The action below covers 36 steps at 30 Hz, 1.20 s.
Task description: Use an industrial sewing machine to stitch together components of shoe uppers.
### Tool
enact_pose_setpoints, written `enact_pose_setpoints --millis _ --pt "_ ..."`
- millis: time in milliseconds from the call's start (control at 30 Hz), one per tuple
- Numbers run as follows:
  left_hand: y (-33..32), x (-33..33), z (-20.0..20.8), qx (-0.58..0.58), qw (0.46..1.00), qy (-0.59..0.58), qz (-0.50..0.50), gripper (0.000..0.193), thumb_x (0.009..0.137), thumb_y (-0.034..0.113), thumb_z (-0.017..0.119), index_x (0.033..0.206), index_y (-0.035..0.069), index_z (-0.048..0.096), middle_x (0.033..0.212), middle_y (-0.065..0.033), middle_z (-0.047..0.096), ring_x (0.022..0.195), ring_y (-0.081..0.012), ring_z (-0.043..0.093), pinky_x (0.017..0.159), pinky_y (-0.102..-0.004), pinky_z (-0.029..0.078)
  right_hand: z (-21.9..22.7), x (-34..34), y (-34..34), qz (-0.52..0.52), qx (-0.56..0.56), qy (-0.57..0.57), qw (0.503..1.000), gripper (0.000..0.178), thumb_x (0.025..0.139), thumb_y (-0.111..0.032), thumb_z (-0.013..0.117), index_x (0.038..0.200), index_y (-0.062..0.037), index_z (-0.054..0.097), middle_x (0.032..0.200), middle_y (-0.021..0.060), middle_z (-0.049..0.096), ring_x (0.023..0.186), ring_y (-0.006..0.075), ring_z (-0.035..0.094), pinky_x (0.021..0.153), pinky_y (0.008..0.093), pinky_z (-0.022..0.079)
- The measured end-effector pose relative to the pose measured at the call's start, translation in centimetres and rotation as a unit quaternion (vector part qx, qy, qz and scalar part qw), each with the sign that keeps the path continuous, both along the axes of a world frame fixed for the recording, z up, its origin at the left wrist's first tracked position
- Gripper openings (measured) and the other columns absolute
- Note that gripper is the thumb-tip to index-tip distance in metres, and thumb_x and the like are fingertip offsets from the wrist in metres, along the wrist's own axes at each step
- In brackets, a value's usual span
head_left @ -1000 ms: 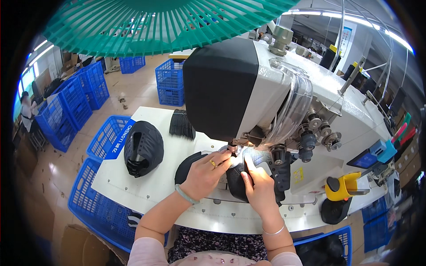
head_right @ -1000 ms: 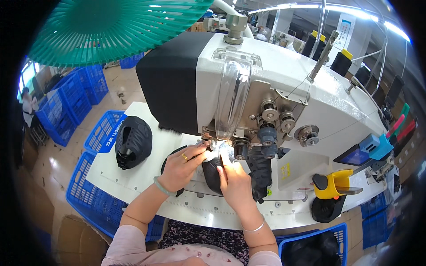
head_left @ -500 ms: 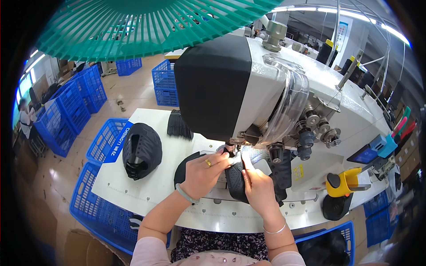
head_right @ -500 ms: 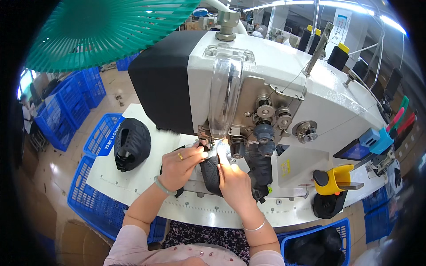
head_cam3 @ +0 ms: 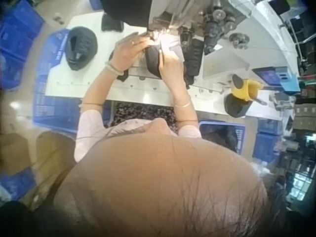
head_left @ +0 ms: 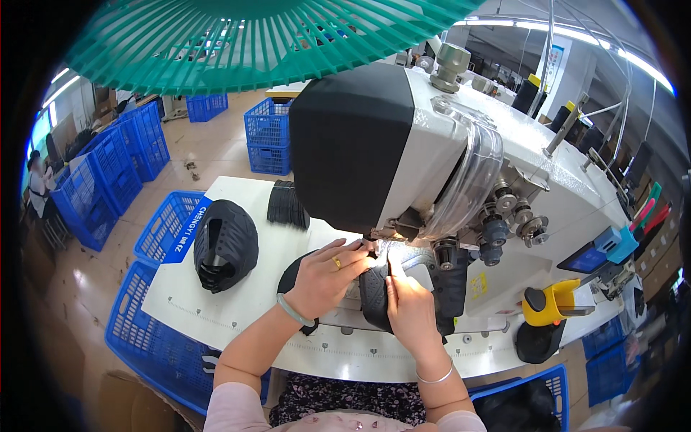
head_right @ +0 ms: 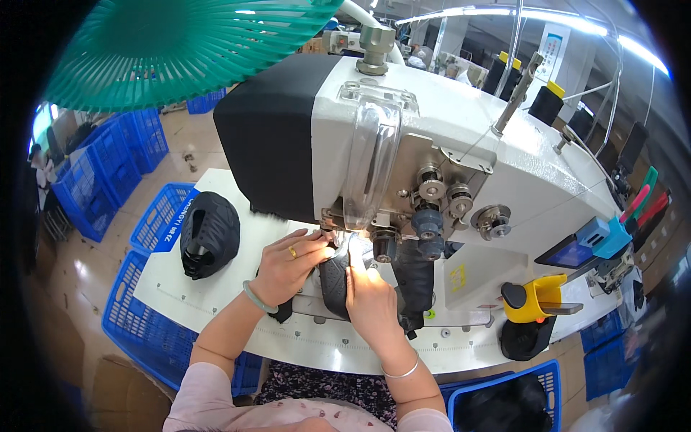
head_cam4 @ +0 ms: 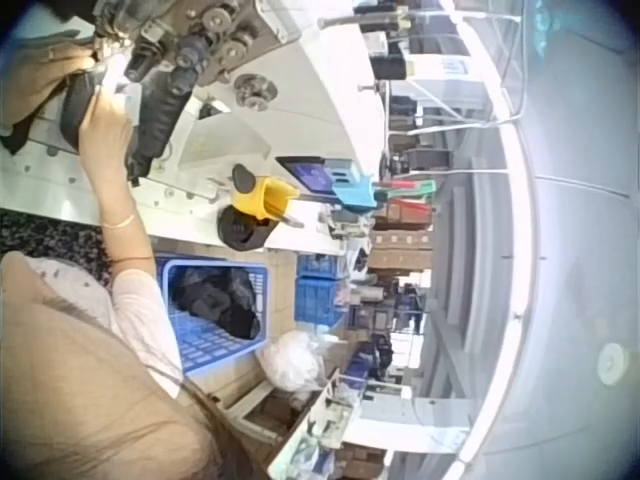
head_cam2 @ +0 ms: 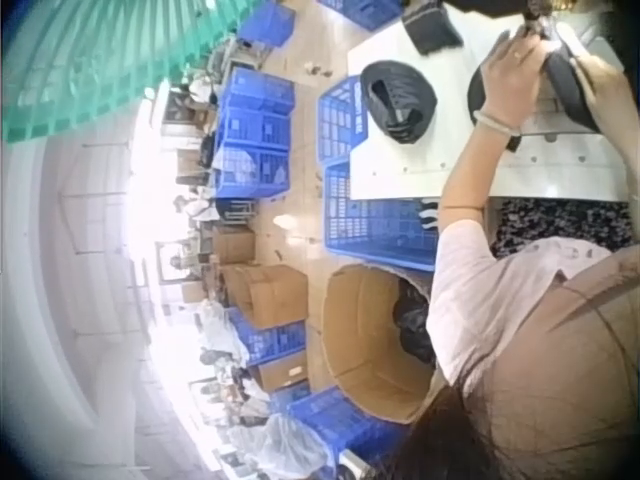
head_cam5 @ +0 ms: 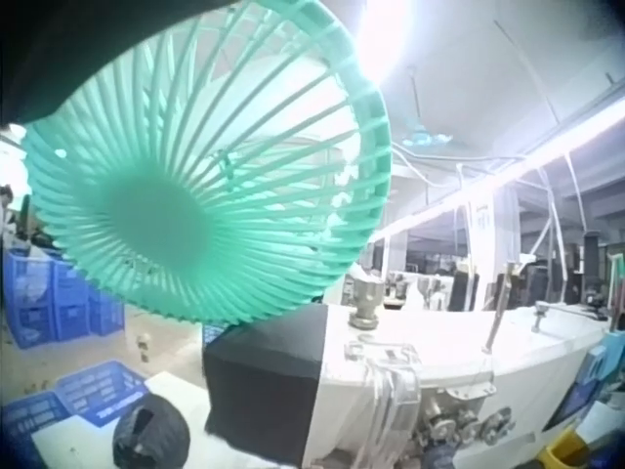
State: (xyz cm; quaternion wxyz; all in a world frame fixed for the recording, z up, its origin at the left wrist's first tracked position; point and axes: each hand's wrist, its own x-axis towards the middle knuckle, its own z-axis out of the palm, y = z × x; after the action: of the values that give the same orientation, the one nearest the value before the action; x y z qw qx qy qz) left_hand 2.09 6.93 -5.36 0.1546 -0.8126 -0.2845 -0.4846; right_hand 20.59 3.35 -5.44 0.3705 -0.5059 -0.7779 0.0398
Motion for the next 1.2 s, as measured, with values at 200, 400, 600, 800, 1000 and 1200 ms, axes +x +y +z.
enact_pose_setpoints --millis 200,400,600,800,1000,1200 --pt "0.4 0.0 0.0 0.003 1.000 0.008 -0.002 0.021 0.074 0.004 0.064 0.094 0.005 0.066 0.103 -0.0044 0.067 0.092 -0.0215 0.068 0.078 -0.0340 0.057 -0.2 0.9 1.5 0.019 0.042 0.002 0.999 0.020 0.091 -0.016 0.058 0.105 -0.0023 0.063 0.071 0.0180 0.059 0.061 0.0365 0.060 0.055 0.0439 0.049" --pt "0.5 0.8 0.2 -0.096 0.990 -0.099 0.011 0.012 0.071 0.006 0.069 0.083 0.009 0.069 0.087 0.0002 0.069 0.077 -0.0207 0.069 0.064 -0.0300 0.056 0.2 1.7 2.2 0.047 0.043 -0.023 0.998 0.021 0.090 -0.014 0.059 0.105 -0.0015 0.065 0.071 0.0183 0.061 0.063 0.0347 0.062 0.058 0.0421 0.050" --pt "0.7 0.3 -0.1 -0.023 0.998 -0.048 -0.017 0.015 0.074 0.003 0.067 0.089 0.009 0.068 0.094 -0.0012 0.069 0.084 -0.0212 0.069 0.070 -0.0288 0.058 0.8 1.5 2.1 0.030 0.035 -0.062 0.997 0.024 0.089 -0.016 0.060 0.109 -0.0034 0.066 0.071 0.0177 0.063 0.064 0.0343 0.063 0.059 0.0413 0.051" --pt "0.4 0.4 -0.4 0.012 1.000 -0.015 0.009 0.019 0.074 0.002 0.065 0.092 0.006 0.065 0.098 -0.0021 0.067 0.092 -0.0208 0.068 0.072 -0.0309 0.058 1.5 1.8 2.4 0.038 0.021 -0.067 0.997 0.022 0.088 -0.014 0.060 0.105 -0.0022 0.067 0.070 0.0191 0.061 0.064 0.0349 0.062 0.060 0.0416 0.049" --pt "0.1 0.8 0.2 0.055 0.998 0.009 0.036 0.017 0.073 0.002 0.066 0.090 0.004 0.065 0.094 -0.0040 0.065 0.084 -0.0185 0.067 0.069 -0.0286 0.057 2.3 2.6 3.0 0.046 -0.028 -0.112 0.992 0.025 0.088 -0.012 0.058 0.109 -0.0005 0.066 0.073 0.0208 0.062 0.068 0.0357 0.061 0.063 0.0412 0.048" --pt "-0.7 1.8 0.2 0.076 0.992 0.030 0.096 0.022 0.070 0.002 0.066 0.091 0.003 0.066 0.090 -0.0056 0.065 0.076 -0.0212 0.065 0.067 -0.0293 0.057 2.7 3.6 4.8 0.106 -0.065 -0.134 0.983 0.026 0.087 -0.011 0.055 0.109 0.0007 0.062 0.107 0.0202 0.064 0.090 0.0343 0.062 0.081 0.0382 0.050"
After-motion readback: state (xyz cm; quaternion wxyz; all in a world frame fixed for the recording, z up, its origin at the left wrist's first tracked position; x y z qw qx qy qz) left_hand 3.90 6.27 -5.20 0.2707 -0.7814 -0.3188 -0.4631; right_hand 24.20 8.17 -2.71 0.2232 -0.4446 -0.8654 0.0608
